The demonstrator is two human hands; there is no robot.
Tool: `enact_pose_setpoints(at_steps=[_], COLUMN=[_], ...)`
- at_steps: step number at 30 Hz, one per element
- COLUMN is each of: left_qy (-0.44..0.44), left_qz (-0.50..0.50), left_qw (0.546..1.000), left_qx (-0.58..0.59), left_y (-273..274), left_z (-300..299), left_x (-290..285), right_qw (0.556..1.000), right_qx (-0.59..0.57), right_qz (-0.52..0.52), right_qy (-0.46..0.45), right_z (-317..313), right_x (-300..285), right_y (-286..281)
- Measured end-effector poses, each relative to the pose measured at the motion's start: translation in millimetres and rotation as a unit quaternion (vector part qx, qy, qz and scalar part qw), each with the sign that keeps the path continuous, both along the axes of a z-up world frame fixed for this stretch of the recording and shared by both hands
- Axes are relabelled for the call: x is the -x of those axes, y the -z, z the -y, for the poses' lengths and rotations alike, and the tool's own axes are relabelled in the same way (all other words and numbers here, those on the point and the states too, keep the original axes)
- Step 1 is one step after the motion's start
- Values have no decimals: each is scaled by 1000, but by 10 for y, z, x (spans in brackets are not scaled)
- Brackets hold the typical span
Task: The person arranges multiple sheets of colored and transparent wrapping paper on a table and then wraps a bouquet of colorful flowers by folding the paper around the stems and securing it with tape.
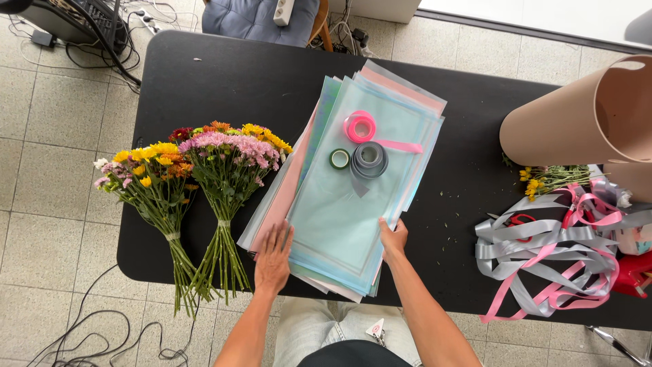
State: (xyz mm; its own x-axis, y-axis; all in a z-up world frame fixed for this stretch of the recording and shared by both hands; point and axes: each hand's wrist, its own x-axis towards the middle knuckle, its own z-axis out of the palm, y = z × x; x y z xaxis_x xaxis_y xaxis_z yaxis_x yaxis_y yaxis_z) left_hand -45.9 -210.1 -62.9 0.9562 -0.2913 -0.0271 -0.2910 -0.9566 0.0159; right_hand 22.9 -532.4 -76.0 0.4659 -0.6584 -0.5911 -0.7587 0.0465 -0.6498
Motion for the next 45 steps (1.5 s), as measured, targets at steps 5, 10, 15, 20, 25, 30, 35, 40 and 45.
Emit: enact_pose_setpoints(at_steps=[5,10,15,20,25,30,35,40,45], left_qy=[8,26,-12,13,-25,-44,-157,-331,-328], left_qz=[27,10,-149,-78,9,85,31,-123,-66], left_qw=[998,990,984,995,985,984,965,890,889], left_qx=[55,139,96,64,171,152,206,290,313], left_y=[-363,-315,27,64,319,72,160,164,-131], left_z=[87,509,444,-5,-363,-278,258,600,426], left_x=[-5,197,418,335,149,57,-84,-320,-497], right_qw=[1000,1000,996,995,999,999,998,997,997], right_qx=[-8,-11,-89,-100,-29,9,30,22,-41], right_qz=[17,27,-6,6,36,50,26,2,9], right_qy=[0,2,24,29,5,-1,-46,-80,-72], right_z=[-1,-20,-30,-28,10,147,363,330,-99], right_x=[48,-8,-69,-40,60,76,73,145,111], right_y=[-40,-165,-429,-392,-111,-89,76,194,-232])
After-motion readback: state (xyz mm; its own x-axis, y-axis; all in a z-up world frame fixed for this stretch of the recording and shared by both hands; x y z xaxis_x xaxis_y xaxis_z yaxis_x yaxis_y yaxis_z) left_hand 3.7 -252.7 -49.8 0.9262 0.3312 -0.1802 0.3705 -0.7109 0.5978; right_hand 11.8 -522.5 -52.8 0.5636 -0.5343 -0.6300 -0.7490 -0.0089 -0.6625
